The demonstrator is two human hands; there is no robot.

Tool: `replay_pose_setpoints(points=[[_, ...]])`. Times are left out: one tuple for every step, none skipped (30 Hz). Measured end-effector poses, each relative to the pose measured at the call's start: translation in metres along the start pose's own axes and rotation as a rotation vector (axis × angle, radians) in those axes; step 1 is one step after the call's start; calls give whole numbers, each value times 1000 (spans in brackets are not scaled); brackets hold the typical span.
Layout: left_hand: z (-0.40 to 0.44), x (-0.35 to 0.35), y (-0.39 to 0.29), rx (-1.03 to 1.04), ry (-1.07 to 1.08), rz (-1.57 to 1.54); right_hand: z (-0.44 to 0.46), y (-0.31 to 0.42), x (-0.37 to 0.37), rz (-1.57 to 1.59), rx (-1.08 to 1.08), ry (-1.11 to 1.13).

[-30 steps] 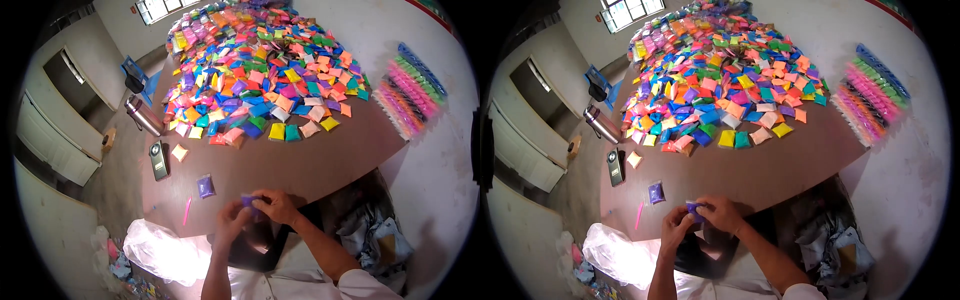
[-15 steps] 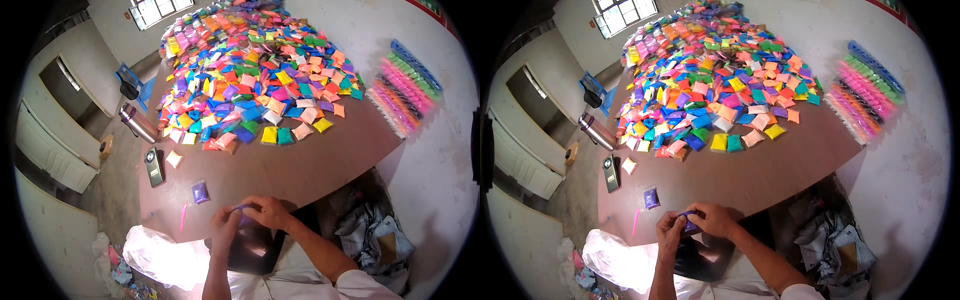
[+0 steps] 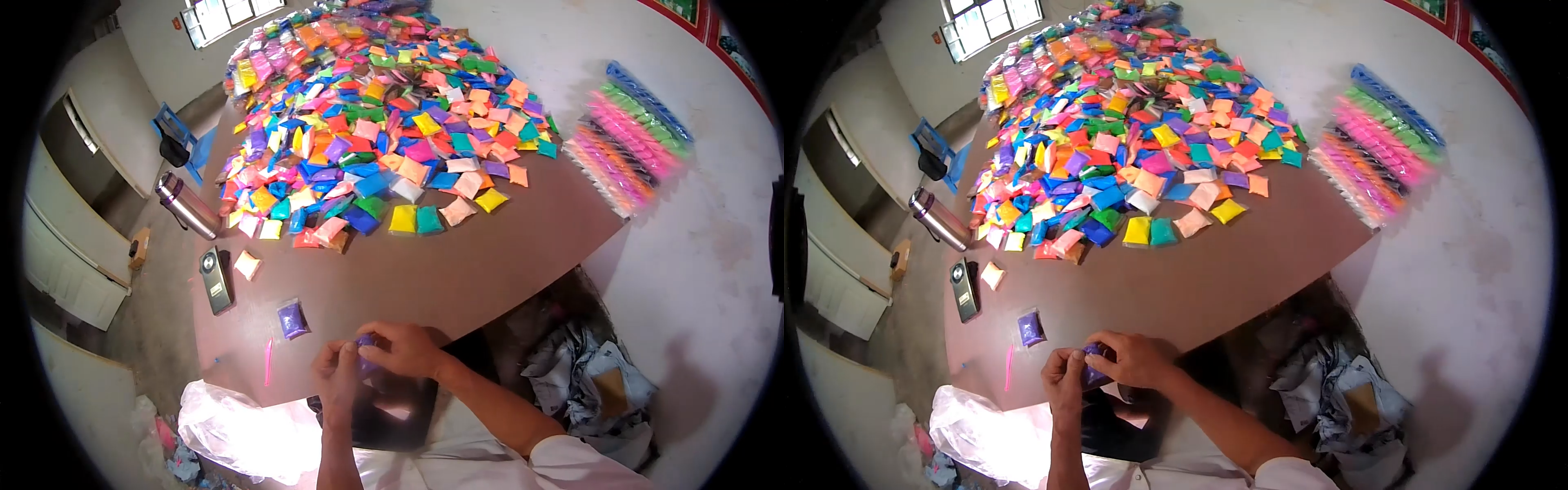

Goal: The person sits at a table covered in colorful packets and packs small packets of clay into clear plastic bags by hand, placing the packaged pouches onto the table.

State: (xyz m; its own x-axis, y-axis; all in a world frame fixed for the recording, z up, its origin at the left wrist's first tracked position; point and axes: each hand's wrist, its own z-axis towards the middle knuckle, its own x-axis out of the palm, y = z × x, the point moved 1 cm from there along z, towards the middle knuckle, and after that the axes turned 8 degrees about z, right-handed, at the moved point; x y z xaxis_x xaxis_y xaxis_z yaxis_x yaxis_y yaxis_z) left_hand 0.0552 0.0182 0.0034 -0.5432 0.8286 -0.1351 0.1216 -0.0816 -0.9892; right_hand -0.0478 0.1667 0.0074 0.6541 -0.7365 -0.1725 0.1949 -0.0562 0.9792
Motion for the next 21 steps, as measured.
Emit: replay_pose_setpoints(points=[[0,-1,0,-10,3,-23,0,-5,1,9,-24,-8],[-1,0,1,-22,5,-46,0,-10,2,19,-47,-14],[-2,2,-1,-31,7,-50,0,-16,2,16,-37,-13],[-3,5,-4,-17,13,7,1,-22,3,93,-42,-44],[-4,5,-6,-5,14,67,1,-28,5,173,-47,-71],[-4,6,-6,-21,-2,69,1,-28,5,181,-37,-52],[-4,6,-5,-15,42,90,2,-27,3,268,-15,-71],[-4,6,-4,-9,84,113,3,-27,2,356,7,-88],[-4,5,-5,1,106,81,4,-28,3,357,-27,-87],[-4,3,0,-7,86,88,5,-27,5,368,-24,-68],[-2,2,9,9,65,76,4,-26,6,363,-26,-124],[-1,2,12,26,45,62,4,-21,6,357,-27,-181],[-3,5,11,38,20,1,3,-13,6,323,-45,-255],[-3,7,11,34,7,2,1,-14,7,326,-43,-241],[-2,8,12,78,-42,62,-1,-14,8,272,-39,-243],[-3,9,14,121,-91,122,-2,-13,8,217,-35,-243],[-3,11,20,114,-103,125,-2,-12,9,222,-31,-230],[-3,13,22,178,-140,213,0,-4,10,179,-34,-202],[-2,14,23,243,-176,301,1,0,11,135,-40,-174],[-3,13,24,241,-185,305,3,-5,13,139,-41,-165],[-3,13,13,380,-183,405,4,-13,15,140,-82,-196]])
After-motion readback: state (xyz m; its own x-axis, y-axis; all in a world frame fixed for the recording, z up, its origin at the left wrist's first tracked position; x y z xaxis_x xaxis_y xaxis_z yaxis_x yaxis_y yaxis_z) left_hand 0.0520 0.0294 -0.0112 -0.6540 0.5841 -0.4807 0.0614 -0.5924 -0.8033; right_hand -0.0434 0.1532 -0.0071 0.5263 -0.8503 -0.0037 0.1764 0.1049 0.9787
